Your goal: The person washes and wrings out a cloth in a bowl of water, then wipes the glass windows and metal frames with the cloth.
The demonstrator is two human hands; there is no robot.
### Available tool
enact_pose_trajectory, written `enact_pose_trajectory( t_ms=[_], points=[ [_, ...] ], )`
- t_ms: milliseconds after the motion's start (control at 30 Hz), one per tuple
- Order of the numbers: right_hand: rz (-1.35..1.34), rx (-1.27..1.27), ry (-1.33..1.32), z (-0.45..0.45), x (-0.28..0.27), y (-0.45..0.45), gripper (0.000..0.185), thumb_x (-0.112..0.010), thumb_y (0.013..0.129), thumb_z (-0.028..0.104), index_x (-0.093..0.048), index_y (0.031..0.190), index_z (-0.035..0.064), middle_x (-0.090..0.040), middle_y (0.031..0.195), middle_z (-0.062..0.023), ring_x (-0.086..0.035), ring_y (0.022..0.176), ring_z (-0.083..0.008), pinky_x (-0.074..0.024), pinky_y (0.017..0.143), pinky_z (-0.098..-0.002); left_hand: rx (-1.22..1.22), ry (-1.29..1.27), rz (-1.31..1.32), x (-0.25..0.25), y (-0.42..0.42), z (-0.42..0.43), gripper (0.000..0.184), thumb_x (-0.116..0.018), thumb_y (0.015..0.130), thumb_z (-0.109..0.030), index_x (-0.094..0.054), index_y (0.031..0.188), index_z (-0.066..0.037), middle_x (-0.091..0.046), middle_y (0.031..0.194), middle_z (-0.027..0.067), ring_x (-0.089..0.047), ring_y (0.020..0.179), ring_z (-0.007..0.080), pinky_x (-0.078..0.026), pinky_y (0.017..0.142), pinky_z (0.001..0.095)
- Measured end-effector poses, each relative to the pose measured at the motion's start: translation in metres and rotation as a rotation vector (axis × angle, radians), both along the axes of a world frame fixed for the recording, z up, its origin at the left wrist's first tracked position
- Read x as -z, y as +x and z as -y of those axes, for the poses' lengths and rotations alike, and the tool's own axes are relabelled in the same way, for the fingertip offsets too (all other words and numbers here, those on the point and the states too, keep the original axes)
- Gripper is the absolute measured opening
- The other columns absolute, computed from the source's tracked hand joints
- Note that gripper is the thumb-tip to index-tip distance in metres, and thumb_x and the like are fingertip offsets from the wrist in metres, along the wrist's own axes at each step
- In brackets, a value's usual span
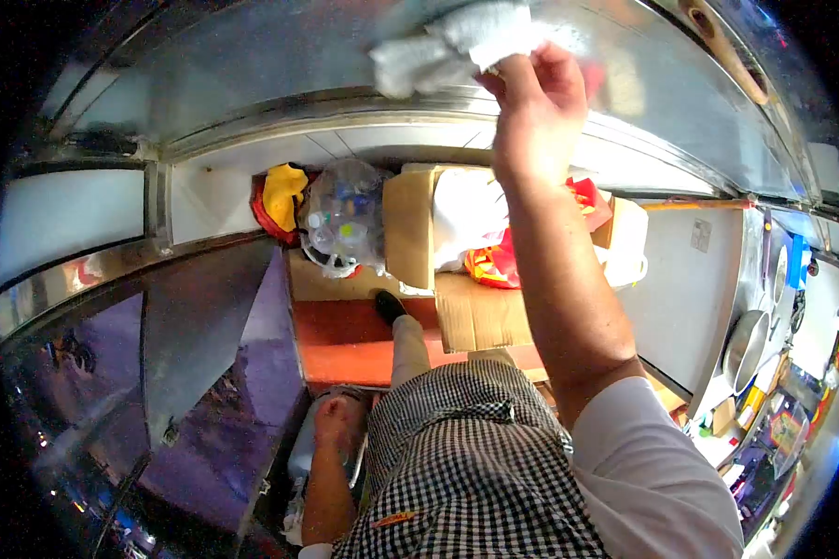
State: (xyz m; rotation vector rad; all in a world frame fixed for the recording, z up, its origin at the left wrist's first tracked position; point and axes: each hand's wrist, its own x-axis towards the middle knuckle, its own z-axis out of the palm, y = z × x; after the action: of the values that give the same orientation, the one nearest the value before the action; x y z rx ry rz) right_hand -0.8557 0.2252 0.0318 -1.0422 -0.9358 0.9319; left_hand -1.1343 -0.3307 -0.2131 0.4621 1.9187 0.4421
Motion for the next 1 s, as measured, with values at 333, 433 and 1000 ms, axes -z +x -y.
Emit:
enact_pose_trajectory(
  t_ms=[333, 433, 1000],
  points=[
    [0.213, -0.271, -0.163, -0.033, 0.087, -0.076, 0.009, -0.072, 0.087, 0.008, -0.074, 0.093, 0.0019, -0.071, 0.081, -0.002, -0.061, 0.073, -0.0068, -0.0509, 0.069, -0.0245, -0.026, 0.053, 0.028, -0.01, 0.016, -0.019, 0.016, -0.064, 0.095, -0.019, -0.068, 0.093, -0.004, -0.063, 0.076, 0.002, -0.058, 0.064, 0.0142, -0.048, 0.056, 0.0317],
    [0.256, -0.228, -0.111, -0.027, 0.06, -0.089, 0.009, -0.073, 0.086, 0.009, -0.074, 0.093, 0.0026, -0.07, 0.077, -0.001, -0.059, 0.069, -0.0061, -0.0499, 0.065, -0.0244, -0.03, 0.009, 0.015, -0.005, 0.003, -0.006, 0.019, -0.065, 0.095, -0.022, -0.069, 0.094, -0.004, -0.063, 0.075, 0.0031, -0.058, 0.064, 0.014, -0.048, 0.055, 0.0324],
    [0.447, -0.293, 0.324, -0.031, -0.022, -0.136, 0.02, -0.07, 0.086, 0.022, -0.076, 0.098, 0.007, -0.073, 0.093, -0.0177, -0.073, 0.086, -0.0324, -0.0574, 0.078, -0.0389, 0.053, -0.179, -0.1, -0.056, -0.001, -0.019, 0.027, -0.065, 0.094, -0.028, -0.07, 0.101, -0.003, -0.071, 0.091, 0.0123, -0.067, 0.081, 0.0258, -0.053, 0.074, 0.0391]
  ],
)
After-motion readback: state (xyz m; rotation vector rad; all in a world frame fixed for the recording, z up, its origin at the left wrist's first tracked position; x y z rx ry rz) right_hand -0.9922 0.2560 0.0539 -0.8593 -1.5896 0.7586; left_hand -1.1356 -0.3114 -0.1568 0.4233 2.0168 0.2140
